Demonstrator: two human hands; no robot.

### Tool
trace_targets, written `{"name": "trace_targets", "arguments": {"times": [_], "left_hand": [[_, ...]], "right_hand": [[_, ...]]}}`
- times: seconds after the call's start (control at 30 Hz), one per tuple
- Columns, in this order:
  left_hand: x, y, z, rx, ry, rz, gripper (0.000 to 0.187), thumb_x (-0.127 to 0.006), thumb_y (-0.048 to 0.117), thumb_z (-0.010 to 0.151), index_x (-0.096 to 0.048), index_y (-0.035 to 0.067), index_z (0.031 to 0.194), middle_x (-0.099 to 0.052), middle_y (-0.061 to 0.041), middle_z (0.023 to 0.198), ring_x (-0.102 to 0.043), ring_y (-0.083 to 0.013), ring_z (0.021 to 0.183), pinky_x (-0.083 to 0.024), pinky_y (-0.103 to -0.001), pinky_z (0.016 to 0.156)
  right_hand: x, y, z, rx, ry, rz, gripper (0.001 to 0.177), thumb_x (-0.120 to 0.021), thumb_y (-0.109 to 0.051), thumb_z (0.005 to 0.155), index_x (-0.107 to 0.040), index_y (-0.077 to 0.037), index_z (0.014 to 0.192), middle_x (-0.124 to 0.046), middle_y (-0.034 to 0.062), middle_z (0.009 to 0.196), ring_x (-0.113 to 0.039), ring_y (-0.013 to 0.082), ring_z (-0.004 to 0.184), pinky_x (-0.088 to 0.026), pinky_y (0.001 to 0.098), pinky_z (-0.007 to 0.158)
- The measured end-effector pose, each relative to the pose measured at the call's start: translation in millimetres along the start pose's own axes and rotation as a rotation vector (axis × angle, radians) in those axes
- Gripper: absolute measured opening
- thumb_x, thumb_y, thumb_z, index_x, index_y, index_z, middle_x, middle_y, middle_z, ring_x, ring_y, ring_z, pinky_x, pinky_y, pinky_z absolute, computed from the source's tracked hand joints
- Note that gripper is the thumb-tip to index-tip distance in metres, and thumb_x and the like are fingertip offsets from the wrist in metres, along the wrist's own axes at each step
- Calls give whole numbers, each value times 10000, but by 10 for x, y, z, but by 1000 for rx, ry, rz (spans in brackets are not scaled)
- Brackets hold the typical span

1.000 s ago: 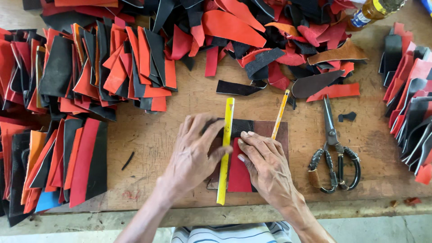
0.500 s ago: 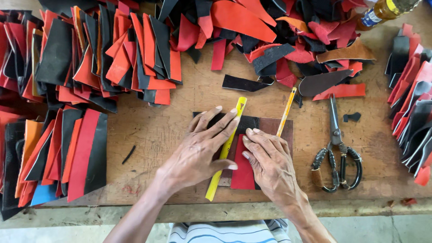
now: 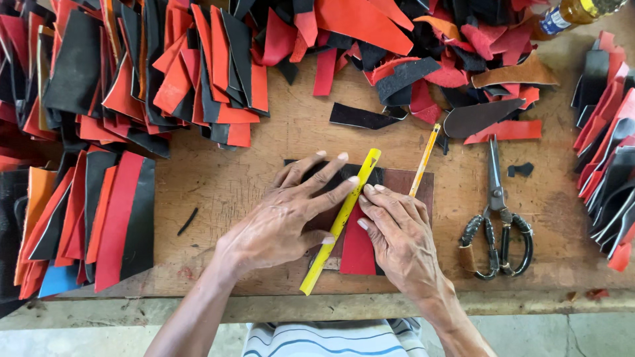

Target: The person measures and marks red and black leather pieces using a ruler and pencil, then cuts them with shears. The person handles multiple leather scraps, aligns them on a wooden board, and trims them to size.

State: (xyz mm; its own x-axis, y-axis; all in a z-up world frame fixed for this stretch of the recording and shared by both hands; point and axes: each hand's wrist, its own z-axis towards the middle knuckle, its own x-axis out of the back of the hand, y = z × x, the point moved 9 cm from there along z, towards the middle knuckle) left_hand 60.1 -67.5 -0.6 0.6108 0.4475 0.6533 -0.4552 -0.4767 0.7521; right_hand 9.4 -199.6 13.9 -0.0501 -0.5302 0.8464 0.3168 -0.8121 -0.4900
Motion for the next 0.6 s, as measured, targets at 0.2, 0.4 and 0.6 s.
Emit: {"name": "trace_targets", "arguments": {"times": [0.2, 0.4, 0.6], "left_hand": [[-4, 80, -12, -30, -72, 59, 936, -894, 281, 627, -506, 296, 1478, -150, -138, 1673, -101, -430, 1523, -132, -558, 1195], [11, 89, -41, 68, 25, 54, 985, -916, 445, 598, -495, 248, 1465, -170, -155, 1650, -122, -417, 1526, -141, -576, 1205], [-16, 186, -82, -40, 25, 56, 942, -880, 423, 616, -537, 246, 1475, -185, -161, 1660, -139, -424, 1511, -142, -586, 1180]], "right_hand": [[5, 13, 0, -3, 4, 13, 296, -739, -97, 885, -719, -37, 1174, -690, 95, 1273, -617, 265, 1243, -452, 404, 1052], [-9, 25, -8, -2, 0, 11, 322, -735, -94, 887, -720, -37, 1203, -691, 88, 1271, -618, 259, 1247, -450, 405, 1054], [-6, 29, -15, 12, -1, -2, 311, -735, -96, 877, -714, -24, 1179, -682, 106, 1284, -613, 268, 1244, -445, 411, 1050]]}}
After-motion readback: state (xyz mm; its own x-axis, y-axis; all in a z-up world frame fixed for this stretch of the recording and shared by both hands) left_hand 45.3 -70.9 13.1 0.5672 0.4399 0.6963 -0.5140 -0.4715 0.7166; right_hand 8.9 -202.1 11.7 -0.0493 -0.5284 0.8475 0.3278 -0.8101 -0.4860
